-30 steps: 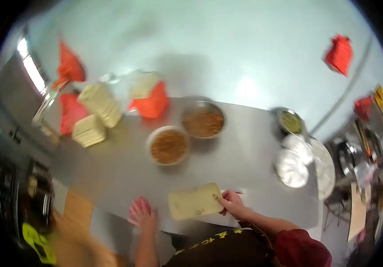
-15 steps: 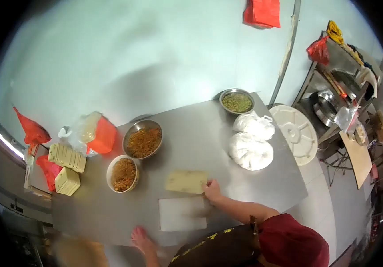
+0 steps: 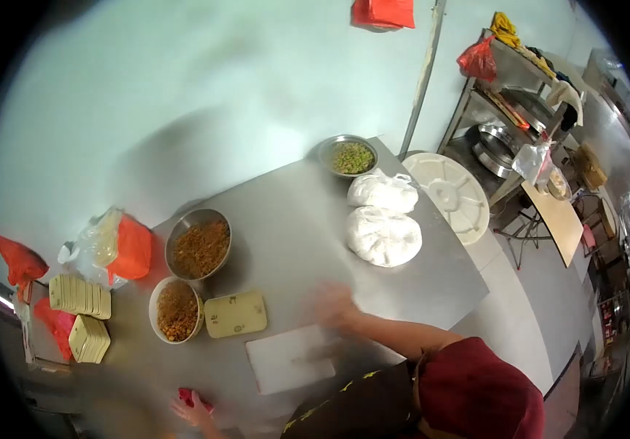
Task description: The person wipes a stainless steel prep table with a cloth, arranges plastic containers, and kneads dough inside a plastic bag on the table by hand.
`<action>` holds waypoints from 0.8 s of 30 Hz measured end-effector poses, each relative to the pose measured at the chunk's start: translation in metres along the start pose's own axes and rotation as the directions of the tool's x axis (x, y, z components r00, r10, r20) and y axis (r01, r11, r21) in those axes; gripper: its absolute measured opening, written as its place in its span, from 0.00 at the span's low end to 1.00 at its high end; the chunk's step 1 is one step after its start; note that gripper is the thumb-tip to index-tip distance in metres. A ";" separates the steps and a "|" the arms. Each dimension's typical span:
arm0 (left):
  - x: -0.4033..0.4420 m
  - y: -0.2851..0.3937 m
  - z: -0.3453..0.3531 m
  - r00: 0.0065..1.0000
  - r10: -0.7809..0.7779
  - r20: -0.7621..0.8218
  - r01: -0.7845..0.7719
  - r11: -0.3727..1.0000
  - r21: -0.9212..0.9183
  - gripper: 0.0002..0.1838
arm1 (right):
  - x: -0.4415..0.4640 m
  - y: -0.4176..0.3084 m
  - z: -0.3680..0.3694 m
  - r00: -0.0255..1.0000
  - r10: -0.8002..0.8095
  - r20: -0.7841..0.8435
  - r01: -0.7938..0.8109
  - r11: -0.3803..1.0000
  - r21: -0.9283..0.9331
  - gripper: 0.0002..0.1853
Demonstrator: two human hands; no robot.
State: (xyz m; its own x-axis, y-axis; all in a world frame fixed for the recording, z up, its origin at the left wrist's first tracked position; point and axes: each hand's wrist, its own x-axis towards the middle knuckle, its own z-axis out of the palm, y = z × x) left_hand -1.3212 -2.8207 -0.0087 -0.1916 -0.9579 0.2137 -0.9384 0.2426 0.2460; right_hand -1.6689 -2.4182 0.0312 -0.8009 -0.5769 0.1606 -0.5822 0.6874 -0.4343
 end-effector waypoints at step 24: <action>-0.299 0.486 -0.044 0.539 0.759 0.366 -0.172 0.524 -0.834 0.27 | -0.009 0.231 -0.148 0.775 0.629 0.057 -0.174 0.125 0.977 0.05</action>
State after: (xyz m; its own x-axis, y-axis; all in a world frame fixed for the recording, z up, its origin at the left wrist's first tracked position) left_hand -1.7071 -2.4094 0.0883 -0.9203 -0.3887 -0.0440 -0.2193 0.4195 0.8809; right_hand -1.8168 -2.1885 0.0604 -0.9791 -0.0398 -0.1995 0.2032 -0.2444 -0.9482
